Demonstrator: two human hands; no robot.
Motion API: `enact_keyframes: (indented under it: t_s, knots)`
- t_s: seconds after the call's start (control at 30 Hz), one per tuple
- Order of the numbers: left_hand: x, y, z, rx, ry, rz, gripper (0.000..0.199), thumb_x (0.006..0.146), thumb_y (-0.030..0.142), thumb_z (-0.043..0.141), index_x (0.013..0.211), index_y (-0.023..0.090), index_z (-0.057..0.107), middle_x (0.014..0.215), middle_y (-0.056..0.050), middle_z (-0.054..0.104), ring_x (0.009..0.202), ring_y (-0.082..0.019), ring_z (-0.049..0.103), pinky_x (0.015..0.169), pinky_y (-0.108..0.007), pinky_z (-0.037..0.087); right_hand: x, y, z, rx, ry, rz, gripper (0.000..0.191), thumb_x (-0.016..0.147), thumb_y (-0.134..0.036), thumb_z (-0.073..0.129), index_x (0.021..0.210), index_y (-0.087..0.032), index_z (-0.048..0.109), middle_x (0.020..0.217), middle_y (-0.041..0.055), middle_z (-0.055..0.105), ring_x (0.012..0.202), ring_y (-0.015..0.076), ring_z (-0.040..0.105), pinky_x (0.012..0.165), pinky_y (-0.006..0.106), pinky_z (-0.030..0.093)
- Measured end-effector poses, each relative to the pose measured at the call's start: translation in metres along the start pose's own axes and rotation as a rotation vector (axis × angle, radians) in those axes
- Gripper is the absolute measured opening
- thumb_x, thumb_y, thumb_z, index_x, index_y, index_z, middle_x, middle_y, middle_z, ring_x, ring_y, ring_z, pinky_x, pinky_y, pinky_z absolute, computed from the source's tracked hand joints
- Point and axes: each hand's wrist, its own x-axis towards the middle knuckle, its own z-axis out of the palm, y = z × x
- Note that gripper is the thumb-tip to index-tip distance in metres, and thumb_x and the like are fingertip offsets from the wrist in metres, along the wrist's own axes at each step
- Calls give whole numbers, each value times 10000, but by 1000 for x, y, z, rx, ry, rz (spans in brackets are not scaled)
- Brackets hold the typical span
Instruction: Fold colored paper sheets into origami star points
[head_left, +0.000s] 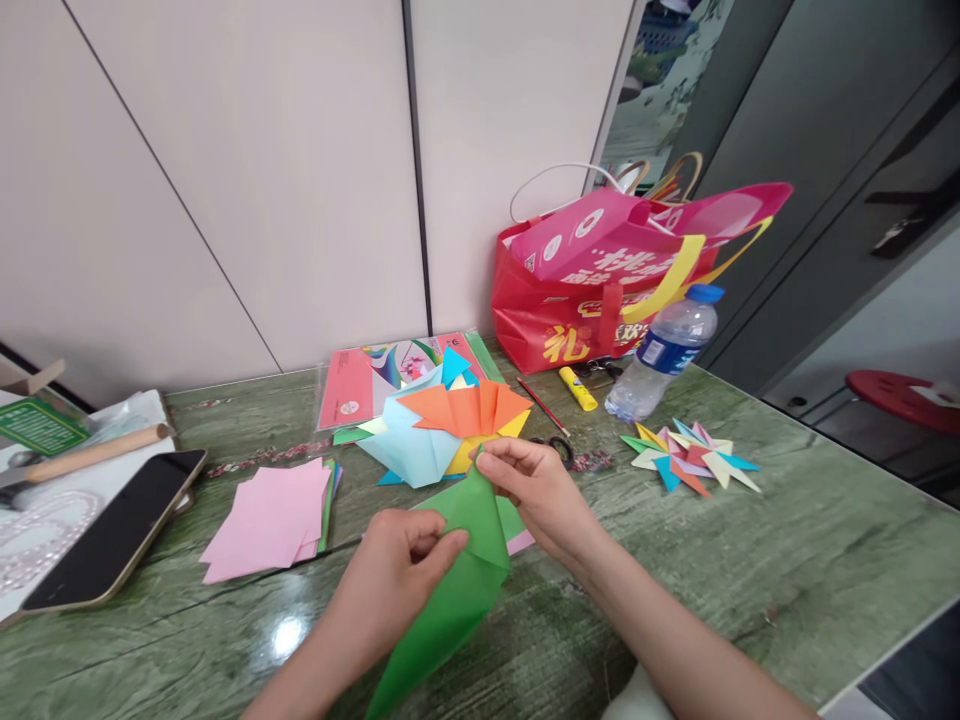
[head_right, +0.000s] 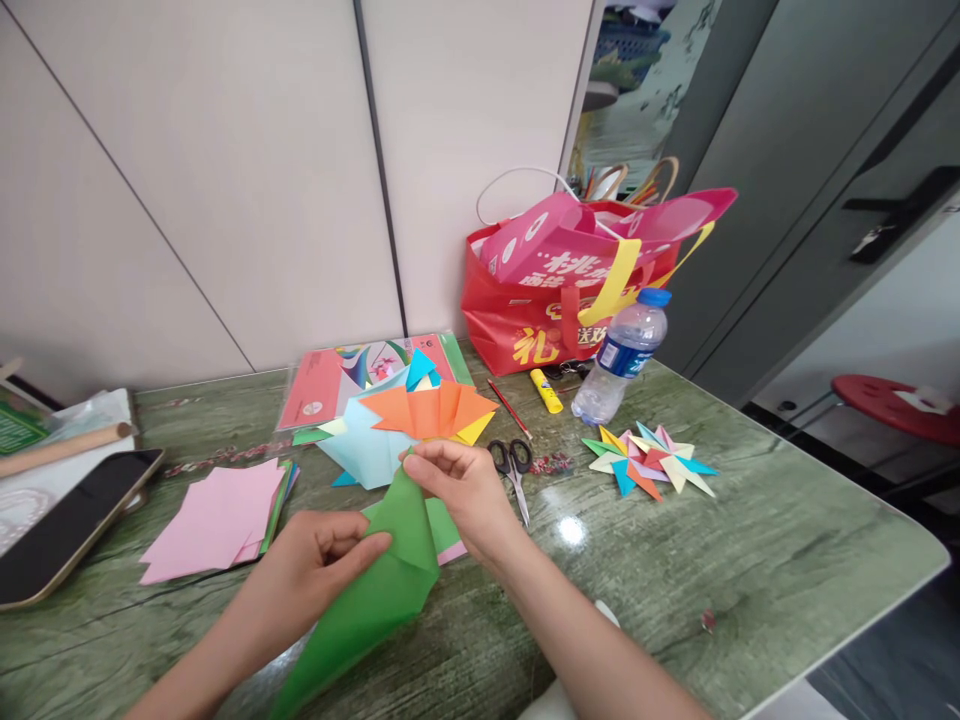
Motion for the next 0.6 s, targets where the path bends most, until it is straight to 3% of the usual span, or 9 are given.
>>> enact_keyframes:
  t_s: [0.23, 0.6]
  knots:
    - [1, -2, 1, 18, 8, -3, 376, 747, 370, 440, 485, 220, 215, 487, 78, 161, 474, -92, 170, 454, -262, 133, 1, 2, -2, -71, 16, -72, 207, 524, -275, 805, 665, -192, 680, 678, -1, 656, 634, 123, 574, 612, 250, 486]
    - [0, 0, 1, -27, -23, -11, 371, 760, 384, 429, 494, 221, 227, 482, 83, 170, 468, -89, 161, 445, -261, 127, 0, 0, -1, -19, 45, -42, 200, 513, -244, 812, 660, -188, 689, 697, 0, 671, 640, 117, 582, 639, 254, 484]
